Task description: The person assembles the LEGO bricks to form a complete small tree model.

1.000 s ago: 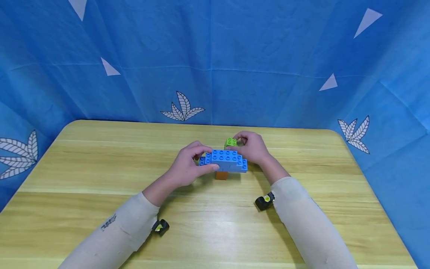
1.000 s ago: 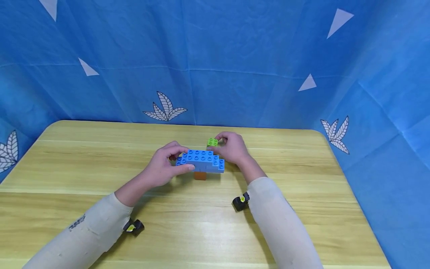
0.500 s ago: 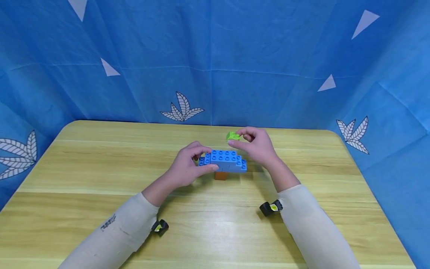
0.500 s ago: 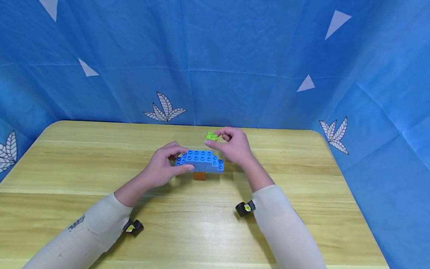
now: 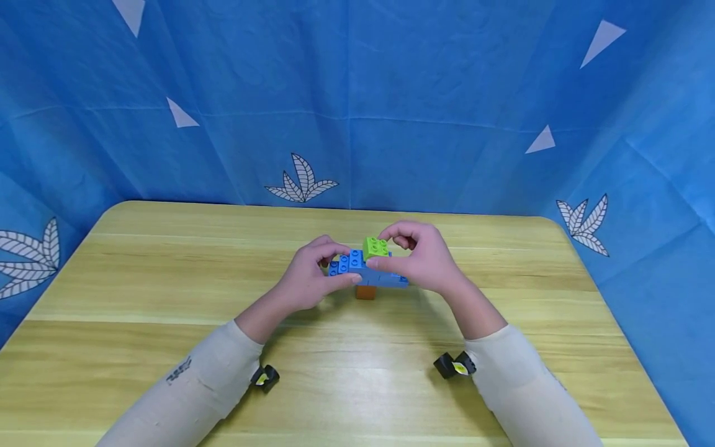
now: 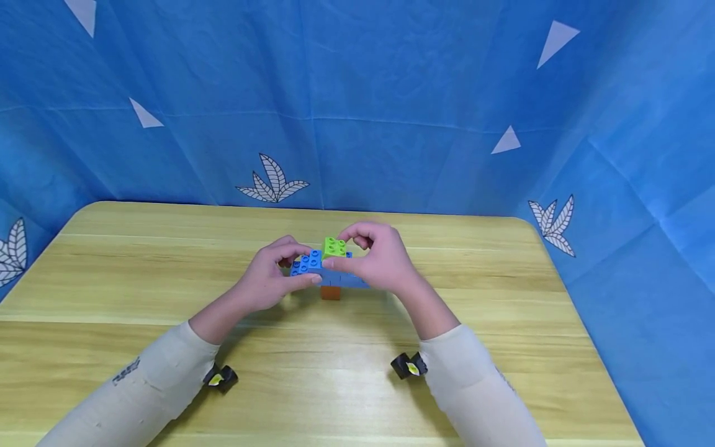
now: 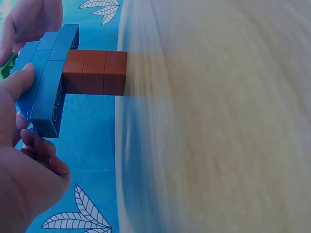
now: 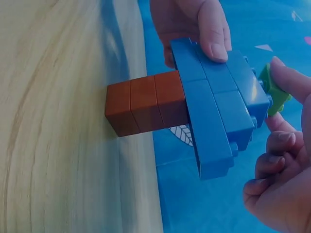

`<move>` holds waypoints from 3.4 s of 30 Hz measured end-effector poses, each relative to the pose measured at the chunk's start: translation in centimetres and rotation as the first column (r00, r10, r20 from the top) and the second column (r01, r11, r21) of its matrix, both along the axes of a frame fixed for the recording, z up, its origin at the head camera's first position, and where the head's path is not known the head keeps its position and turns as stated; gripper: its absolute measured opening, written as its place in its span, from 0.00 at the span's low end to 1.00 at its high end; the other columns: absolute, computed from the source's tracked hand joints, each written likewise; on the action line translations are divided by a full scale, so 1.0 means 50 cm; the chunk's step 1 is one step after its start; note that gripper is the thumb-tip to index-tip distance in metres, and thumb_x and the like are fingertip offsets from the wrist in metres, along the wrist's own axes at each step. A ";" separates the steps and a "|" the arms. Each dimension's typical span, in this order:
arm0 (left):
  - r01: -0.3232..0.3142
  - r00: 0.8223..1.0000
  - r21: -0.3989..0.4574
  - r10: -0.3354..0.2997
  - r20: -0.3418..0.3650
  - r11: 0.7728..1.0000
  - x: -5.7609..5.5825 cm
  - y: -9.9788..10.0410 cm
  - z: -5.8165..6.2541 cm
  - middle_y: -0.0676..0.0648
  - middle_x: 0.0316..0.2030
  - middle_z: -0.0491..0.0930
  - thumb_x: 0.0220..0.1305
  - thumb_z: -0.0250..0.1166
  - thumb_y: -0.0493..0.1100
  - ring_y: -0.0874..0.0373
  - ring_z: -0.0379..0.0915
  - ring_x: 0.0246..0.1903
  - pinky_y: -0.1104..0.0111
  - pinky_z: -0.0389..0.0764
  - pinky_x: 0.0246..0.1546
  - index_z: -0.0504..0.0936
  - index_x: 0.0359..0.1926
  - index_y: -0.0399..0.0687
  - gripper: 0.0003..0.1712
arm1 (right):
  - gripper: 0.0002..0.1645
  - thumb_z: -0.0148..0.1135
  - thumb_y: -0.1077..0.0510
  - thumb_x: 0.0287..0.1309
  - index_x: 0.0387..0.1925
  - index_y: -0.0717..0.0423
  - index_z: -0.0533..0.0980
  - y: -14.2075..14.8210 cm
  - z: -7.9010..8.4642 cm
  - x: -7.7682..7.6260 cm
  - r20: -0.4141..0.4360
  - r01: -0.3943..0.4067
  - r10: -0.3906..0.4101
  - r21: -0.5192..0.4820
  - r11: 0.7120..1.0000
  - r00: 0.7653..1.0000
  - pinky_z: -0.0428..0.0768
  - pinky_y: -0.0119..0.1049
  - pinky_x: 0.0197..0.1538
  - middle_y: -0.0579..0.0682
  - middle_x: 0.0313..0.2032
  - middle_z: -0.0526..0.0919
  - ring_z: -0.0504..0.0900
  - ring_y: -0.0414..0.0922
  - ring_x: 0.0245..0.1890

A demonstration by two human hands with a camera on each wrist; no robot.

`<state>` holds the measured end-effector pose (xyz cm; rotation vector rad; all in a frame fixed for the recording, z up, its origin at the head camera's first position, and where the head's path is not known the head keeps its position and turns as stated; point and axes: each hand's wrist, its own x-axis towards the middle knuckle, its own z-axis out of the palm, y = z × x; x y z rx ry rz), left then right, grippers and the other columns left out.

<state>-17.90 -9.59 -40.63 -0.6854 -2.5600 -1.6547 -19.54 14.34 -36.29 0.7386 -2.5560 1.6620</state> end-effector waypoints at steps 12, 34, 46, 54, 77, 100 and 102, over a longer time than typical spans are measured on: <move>0.002 1.000 -0.004 -0.002 0.003 1.000 0.003 0.003 -0.004 0.49 0.34 0.71 0.55 0.78 0.45 0.52 0.65 0.35 0.65 0.69 0.30 0.86 0.50 0.46 0.22 | 0.19 0.84 0.54 0.43 0.35 0.51 0.82 -0.010 -0.011 0.018 -0.091 0.032 -0.029 0.031 0.999 0.995 0.63 0.39 0.31 0.50 0.25 0.64 0.65 0.49 0.29; -0.022 1.000 -0.036 0.022 0.004 0.999 0.001 0.003 0.000 0.49 0.35 0.72 0.55 0.78 0.47 0.52 0.65 0.36 0.64 0.70 0.30 0.85 0.51 0.44 0.24 | 0.20 0.83 0.51 0.44 0.39 0.52 0.85 -0.020 -0.012 0.028 -0.194 0.086 -0.068 0.086 0.993 0.979 0.65 0.41 0.34 0.44 0.26 0.74 0.68 0.48 0.32; -0.035 0.998 -0.090 0.039 0.041 0.995 0.004 -0.008 -0.003 0.47 0.45 0.73 0.50 0.81 0.50 0.49 0.65 0.43 0.59 0.70 0.42 0.81 0.56 0.50 0.32 | 0.37 0.85 0.53 0.41 0.54 0.54 0.79 0.019 -0.057 0.050 -0.124 0.153 -0.143 0.076 0.985 0.982 0.64 0.42 0.38 0.49 0.32 0.65 0.66 0.53 0.38; -0.100 0.993 -0.118 0.106 0.050 0.988 0.019 -0.041 -0.007 0.39 0.43 0.71 0.50 0.81 0.48 0.43 0.64 0.41 0.58 0.68 0.37 0.80 0.57 0.46 0.34 | 0.33 0.83 0.58 0.43 0.53 0.55 0.79 0.067 -0.085 0.066 -0.033 0.203 -0.202 0.045 0.978 0.979 0.61 0.39 0.36 0.53 0.33 0.65 0.63 0.57 0.34; -0.156 0.985 -0.088 0.161 0.057 0.984 0.039 -0.048 -0.021 0.38 0.35 0.70 0.62 0.73 0.42 0.50 0.64 0.33 0.64 0.66 0.31 0.83 0.57 0.43 0.22 | 0.18 0.71 0.66 0.58 0.51 0.64 0.81 0.057 -0.111 0.083 0.054 0.222 -0.221 -0.003 0.975 0.974 0.61 0.38 0.32 0.65 0.31 0.66 0.61 0.55 0.28; -0.266 0.919 -0.091 0.281 0.277 0.960 0.001 -0.029 -0.053 0.44 0.36 0.74 0.72 0.63 0.48 0.49 0.68 0.39 0.60 0.70 0.39 0.81 0.56 0.35 0.22 | 0.17 0.64 0.49 0.67 0.44 0.59 0.86 0.023 -0.134 0.021 0.233 0.290 -0.316 0.139 0.947 0.919 0.72 0.41 0.37 0.52 0.29 0.81 0.72 0.48 0.28; -0.269 0.916 -0.109 0.289 0.277 0.957 -0.003 -0.028 -0.054 0.43 0.37 0.75 0.72 0.62 0.49 0.49 0.69 0.40 0.60 0.71 0.40 0.82 0.56 0.36 0.22 | 0.17 0.63 0.48 0.68 0.43 0.58 0.86 0.021 -0.135 0.018 0.244 0.293 -0.326 0.160 0.942 0.913 0.73 0.42 0.38 0.52 0.30 0.82 0.74 0.48 0.30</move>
